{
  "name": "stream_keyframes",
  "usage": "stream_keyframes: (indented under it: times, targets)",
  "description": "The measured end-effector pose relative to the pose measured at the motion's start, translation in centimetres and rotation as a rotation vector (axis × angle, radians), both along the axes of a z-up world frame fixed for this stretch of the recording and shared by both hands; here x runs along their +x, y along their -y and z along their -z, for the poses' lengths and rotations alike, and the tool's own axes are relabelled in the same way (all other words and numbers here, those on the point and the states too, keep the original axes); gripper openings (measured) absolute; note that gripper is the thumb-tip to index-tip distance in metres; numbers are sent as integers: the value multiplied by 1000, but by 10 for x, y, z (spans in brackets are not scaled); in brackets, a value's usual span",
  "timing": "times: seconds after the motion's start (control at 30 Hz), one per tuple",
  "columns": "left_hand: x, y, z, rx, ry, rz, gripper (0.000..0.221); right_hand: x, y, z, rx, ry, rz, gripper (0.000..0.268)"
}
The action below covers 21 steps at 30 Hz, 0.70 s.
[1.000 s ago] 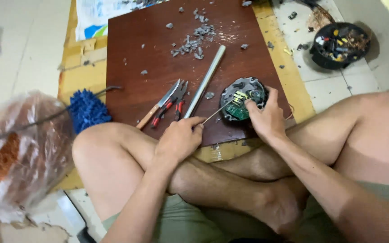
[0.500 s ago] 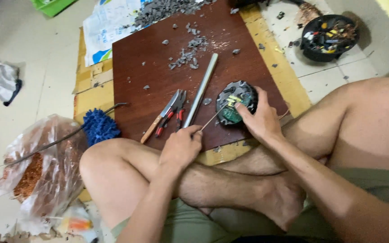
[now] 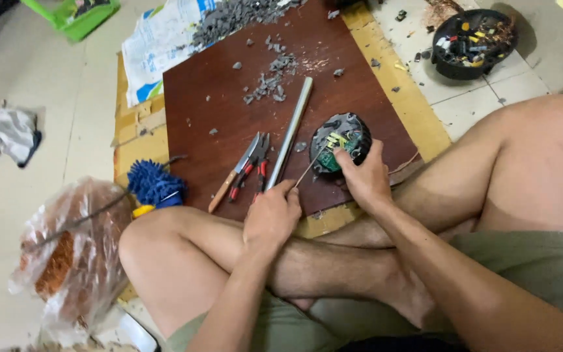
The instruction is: The person sits on the floor and uses a screwdriver to pry and scrape at a circular electronic component, removing small pieces of material. They occasionally switch to a metal rod to apply pressure, then return to the screwdriver to continue scraping the component's surface.
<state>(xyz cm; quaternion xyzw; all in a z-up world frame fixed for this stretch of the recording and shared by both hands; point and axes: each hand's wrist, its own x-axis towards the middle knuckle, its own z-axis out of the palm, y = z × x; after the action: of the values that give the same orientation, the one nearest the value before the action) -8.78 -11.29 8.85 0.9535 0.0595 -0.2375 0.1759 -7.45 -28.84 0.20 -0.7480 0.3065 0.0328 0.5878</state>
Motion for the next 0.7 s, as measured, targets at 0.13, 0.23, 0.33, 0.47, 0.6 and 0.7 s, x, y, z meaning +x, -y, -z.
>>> stream_keyframes:
  times: [0.13, 0.23, 0.33, 0.47, 0.6, 0.7]
  targets:
    - [-4, -5, 10, -12, 22, -40, 43, 3, -2, 0, -88, -36, -50, 81]
    - [-7, -6, 11, -23, 30, -13, 42, 10, 5, 17, -133, -39, -50, 83]
    - [-3, -7, 20, -51, 62, 11, 42, 16, 10, 27, -191, -1, -46, 85]
    - [3, -5, 46, -90, 186, 21, 33, 14, 14, 30, -224, 15, -30, 84]
    - [14, -2, 70, -121, 183, -34, 32, 39, 36, 72, -337, 8, -38, 80]
    - [13, -1, 55, -93, 150, -134, 33, 28, 19, 38, 50, 231, -79, 51]
